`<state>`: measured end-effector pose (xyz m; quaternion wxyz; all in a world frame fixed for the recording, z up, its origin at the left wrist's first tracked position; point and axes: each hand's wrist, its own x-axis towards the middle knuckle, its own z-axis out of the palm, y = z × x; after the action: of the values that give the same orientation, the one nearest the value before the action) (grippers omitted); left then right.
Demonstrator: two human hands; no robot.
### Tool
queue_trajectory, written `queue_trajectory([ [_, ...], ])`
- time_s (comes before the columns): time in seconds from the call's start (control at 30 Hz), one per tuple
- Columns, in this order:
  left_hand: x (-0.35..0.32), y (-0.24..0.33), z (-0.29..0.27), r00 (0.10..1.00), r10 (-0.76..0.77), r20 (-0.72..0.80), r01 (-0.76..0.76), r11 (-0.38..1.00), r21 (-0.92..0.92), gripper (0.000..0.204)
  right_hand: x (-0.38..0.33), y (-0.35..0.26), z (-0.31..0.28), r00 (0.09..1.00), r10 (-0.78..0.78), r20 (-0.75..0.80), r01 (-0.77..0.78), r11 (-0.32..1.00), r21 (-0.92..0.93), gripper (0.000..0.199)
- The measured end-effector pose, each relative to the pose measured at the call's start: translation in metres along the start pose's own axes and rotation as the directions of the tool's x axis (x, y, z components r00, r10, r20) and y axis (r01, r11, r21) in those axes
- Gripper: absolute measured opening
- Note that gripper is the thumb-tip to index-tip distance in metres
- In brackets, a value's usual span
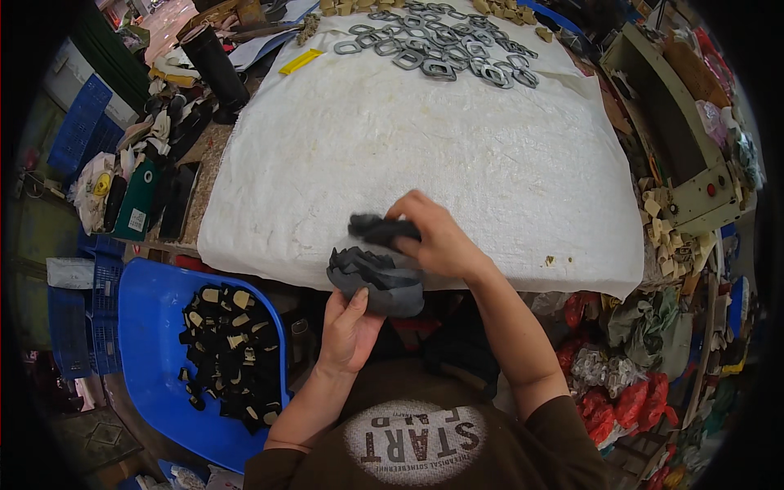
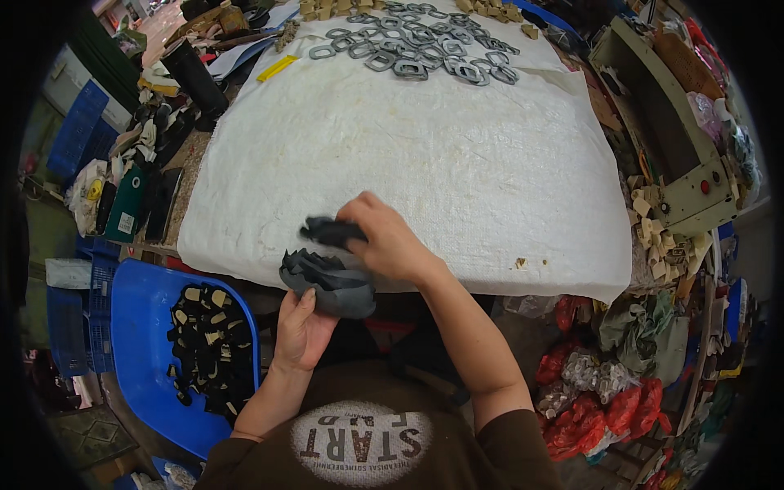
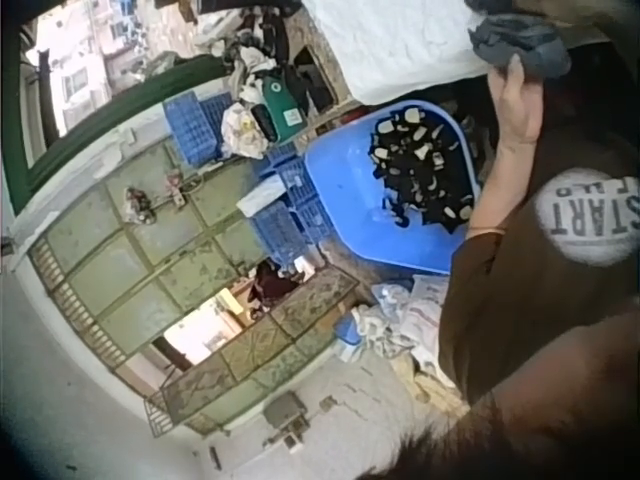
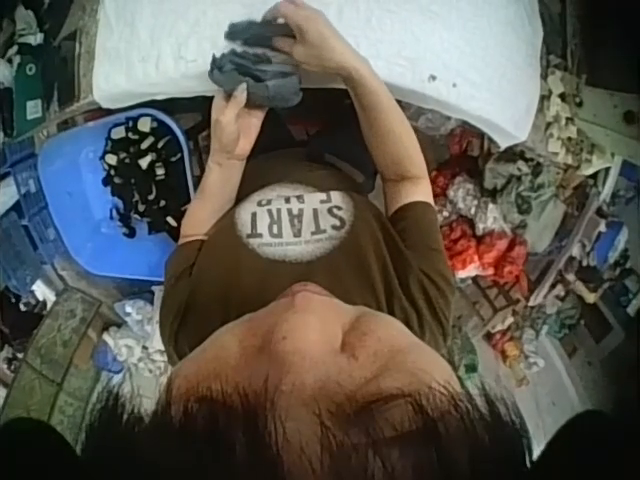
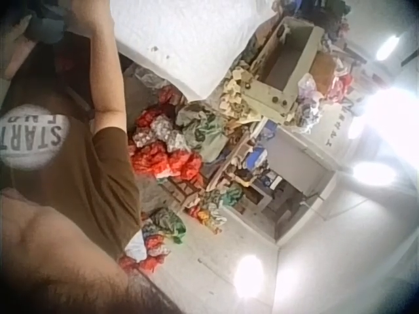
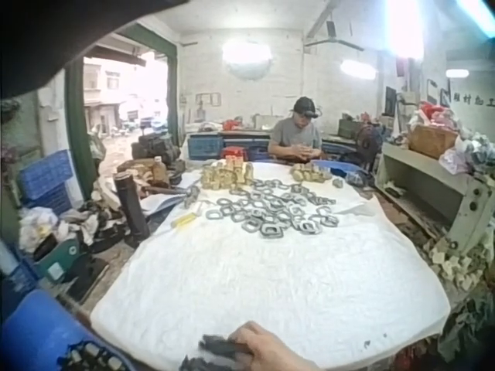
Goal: The recorder is shown manually assembling and wrapping leather or synthetic shoe upper components onto a plastic heel or structural piece and securing them with a rubber band.
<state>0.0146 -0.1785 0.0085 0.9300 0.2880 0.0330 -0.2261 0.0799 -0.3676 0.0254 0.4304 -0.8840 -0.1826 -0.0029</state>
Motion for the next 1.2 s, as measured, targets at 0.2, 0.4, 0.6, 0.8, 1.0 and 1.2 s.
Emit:
queue_trajectory([
  [0.2,0.006,0.010,-0.014,0.997,0.008,0.080,-0.005,0.999,-0.035,0.046,0.011,0.014,-0.014,0.873,0.360,-0.327,-0.134,0.824,0.550,0.040],
  [0.4,0.040,0.024,0.003,0.978,0.060,0.200,-0.089,0.986,0.139,0.045,0.010,0.011,-0.008,0.855,0.419,-0.306,-0.081,0.690,0.719,0.035],
  [0.6,0.079,0.007,0.031,0.999,0.048,0.026,-0.052,0.986,0.159,0.038,0.006,0.022,0.002,0.949,0.222,-0.224,-0.046,0.800,0.598,0.023],
  [0.8,0.088,0.023,0.010,0.982,0.189,-0.006,-0.185,0.966,0.179,0.033,-0.013,0.032,-0.030,0.938,0.209,-0.277,-0.095,0.923,0.374,0.028],
  [1.0,0.086,0.043,-0.013,0.989,0.039,0.145,-0.024,0.995,-0.098,0.045,-0.045,0.037,-0.046,0.946,0.266,-0.184,-0.240,0.959,0.150,0.030],
  [1.2,0.074,0.038,-0.027,0.960,-0.016,0.280,0.007,1.000,0.031,0.050,-0.024,-0.007,-0.022,0.987,0.128,-0.094,-0.069,0.877,0.475,0.036],
])
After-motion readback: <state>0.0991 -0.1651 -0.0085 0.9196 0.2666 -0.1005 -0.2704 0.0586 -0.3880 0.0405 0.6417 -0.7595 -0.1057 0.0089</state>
